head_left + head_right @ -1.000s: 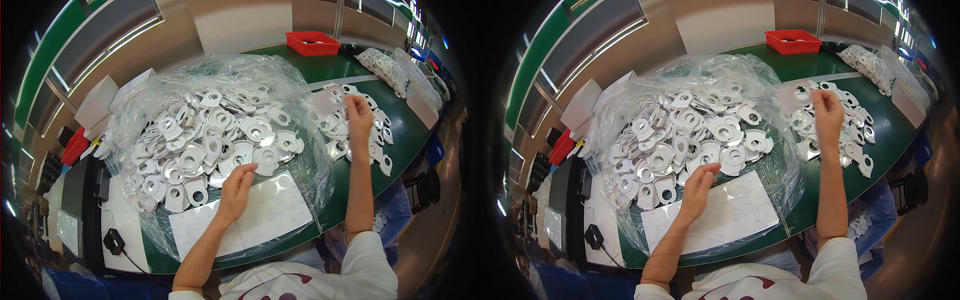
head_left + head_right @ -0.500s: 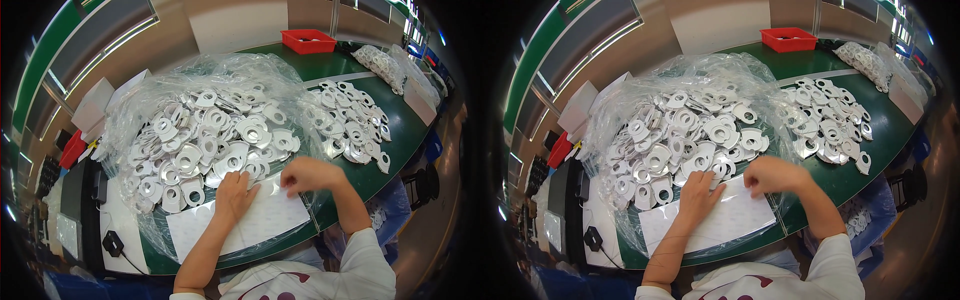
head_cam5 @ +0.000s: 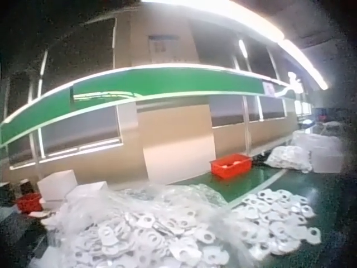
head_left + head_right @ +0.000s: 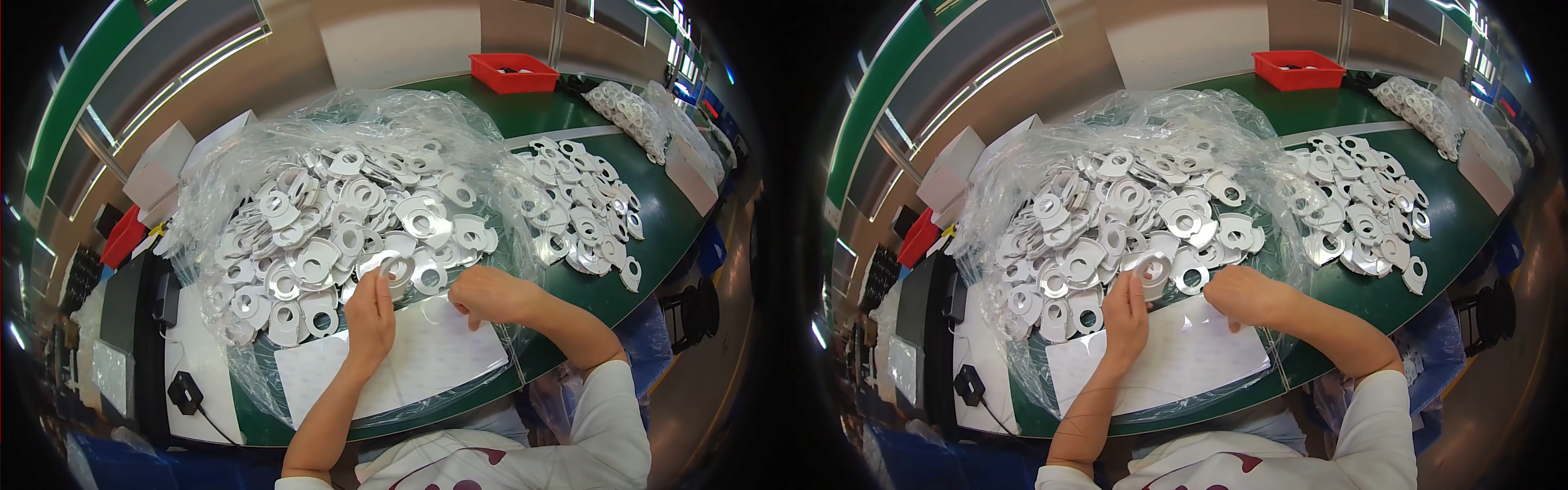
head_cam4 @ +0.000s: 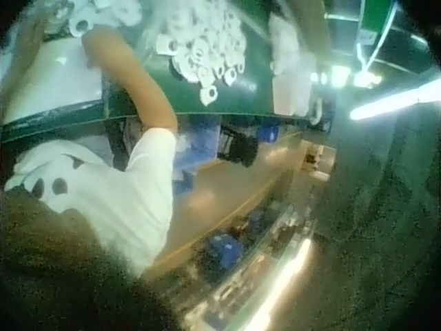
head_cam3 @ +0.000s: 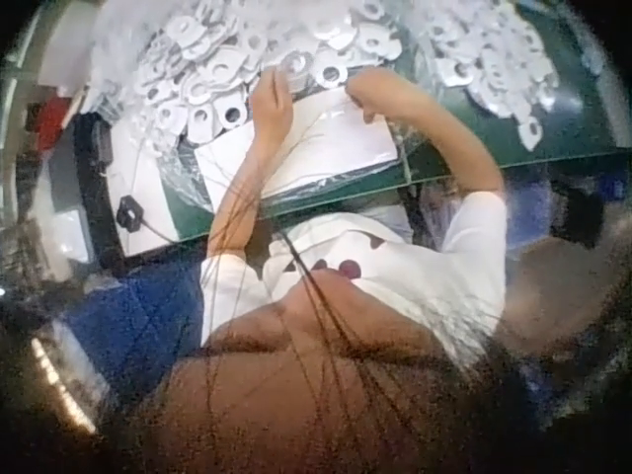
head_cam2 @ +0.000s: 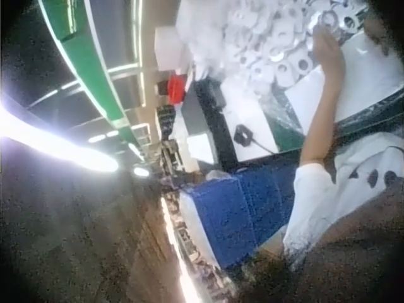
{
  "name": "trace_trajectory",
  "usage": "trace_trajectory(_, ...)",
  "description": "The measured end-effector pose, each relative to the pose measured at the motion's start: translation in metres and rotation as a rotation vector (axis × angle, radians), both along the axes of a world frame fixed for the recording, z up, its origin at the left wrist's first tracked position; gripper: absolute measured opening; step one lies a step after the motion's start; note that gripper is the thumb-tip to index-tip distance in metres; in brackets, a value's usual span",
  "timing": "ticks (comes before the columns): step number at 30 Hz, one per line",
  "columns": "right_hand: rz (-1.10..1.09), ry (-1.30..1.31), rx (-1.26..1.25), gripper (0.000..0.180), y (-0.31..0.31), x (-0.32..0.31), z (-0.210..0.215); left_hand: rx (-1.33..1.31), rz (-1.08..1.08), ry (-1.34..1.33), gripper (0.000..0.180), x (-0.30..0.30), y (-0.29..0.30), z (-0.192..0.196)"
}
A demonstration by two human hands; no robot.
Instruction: The person sorts small circular white plastic components by hand on a workbench, inspecting them one by one.
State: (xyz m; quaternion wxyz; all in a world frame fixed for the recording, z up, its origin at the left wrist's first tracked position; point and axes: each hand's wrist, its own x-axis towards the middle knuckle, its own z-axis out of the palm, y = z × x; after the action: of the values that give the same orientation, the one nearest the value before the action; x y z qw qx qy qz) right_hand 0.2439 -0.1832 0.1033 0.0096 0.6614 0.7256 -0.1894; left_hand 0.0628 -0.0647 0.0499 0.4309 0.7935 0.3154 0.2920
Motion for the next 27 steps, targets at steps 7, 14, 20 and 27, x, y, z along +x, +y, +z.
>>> trace_trajectory(7,-0.031,0.192,-0.066,0.023,0.008,0.012,-0.005,-1.451,-0.282,-0.616,0.013,0.001,0.000,-0.001)
trace_trajectory(14,-0.049,0.224,-0.004,0.025,0.000,0.014,-0.010,-1.256,-0.315,-0.551,0.020,0.011,-0.006,-0.019)
trace_trajectory(20,-0.087,0.219,0.052,0.027,-0.003,0.014,-0.011,-1.329,-0.357,-0.574,0.046,0.018,-0.005,-0.020)
trace_trajectory(27,0.000,-0.084,0.188,0.015,-0.018,-0.013,-0.013,-1.290,-0.307,-0.567,0.051,0.015,-0.003,-0.021)
